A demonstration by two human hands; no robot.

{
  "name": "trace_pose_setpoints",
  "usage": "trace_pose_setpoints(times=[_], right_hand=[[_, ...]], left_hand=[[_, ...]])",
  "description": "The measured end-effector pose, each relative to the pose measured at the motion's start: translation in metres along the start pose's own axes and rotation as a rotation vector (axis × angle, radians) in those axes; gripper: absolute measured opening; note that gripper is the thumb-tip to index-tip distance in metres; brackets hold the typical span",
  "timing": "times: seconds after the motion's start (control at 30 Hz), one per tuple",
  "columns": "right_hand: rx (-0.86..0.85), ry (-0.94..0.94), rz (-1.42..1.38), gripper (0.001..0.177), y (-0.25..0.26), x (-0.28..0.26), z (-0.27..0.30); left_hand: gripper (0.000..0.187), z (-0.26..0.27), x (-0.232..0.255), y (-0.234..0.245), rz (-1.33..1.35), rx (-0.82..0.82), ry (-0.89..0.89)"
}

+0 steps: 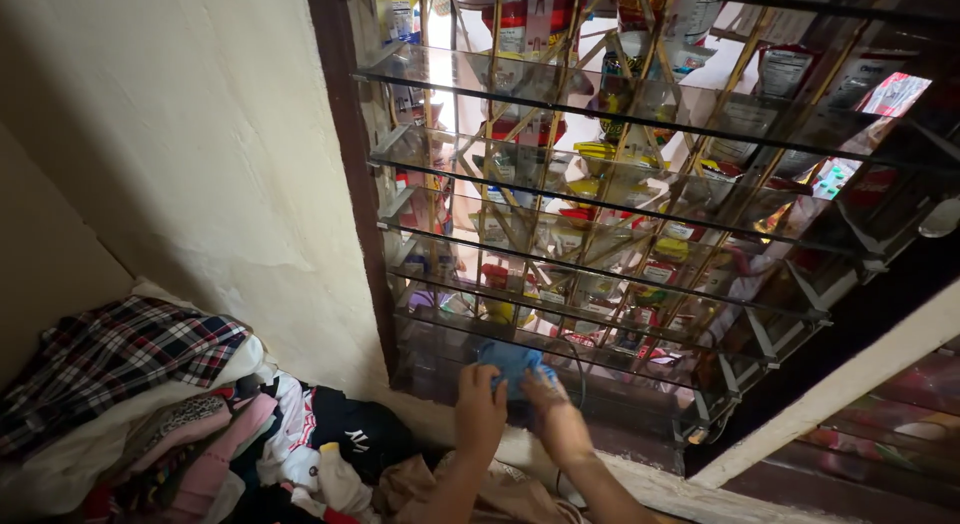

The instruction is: The person wrings a blue cloth in a bucket of water and wipes several glass louvre window slats by hand.

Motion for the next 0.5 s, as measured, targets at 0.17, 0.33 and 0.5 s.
trace_pose_setpoints(times=[0.17, 0.33, 0.5], right_hand=[[-0.052, -0.011, 0.195, 0.060, 0.030, -0.012, -0.010], [-0.446, -0.159, 0.513, 0.068, 0.003, -0.006, 0.002], [-0.382, -0.117, 0.349, 0.067, -0.038, 0.025, 0.000]], left_hand=[[0.040, -0.019, 0.003, -0.043, -0.344, -0.076, -0.248], [0.051, -0.017, -0.020, -0.079, -0.514, -0.231, -0.298], [0.044, -0.018, -0.022, -0.093, -0.513, -0.371, -0.355]])
Point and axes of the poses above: each hand's wrist, its own z-axis away from the middle knuckle, its own y-axis out of the back of the hand, x = y × z, the point moved 9 cm from there along -z, towards the middle knuckle, and after that the axes turned 8 degrees about z, right-handed, at the moved point
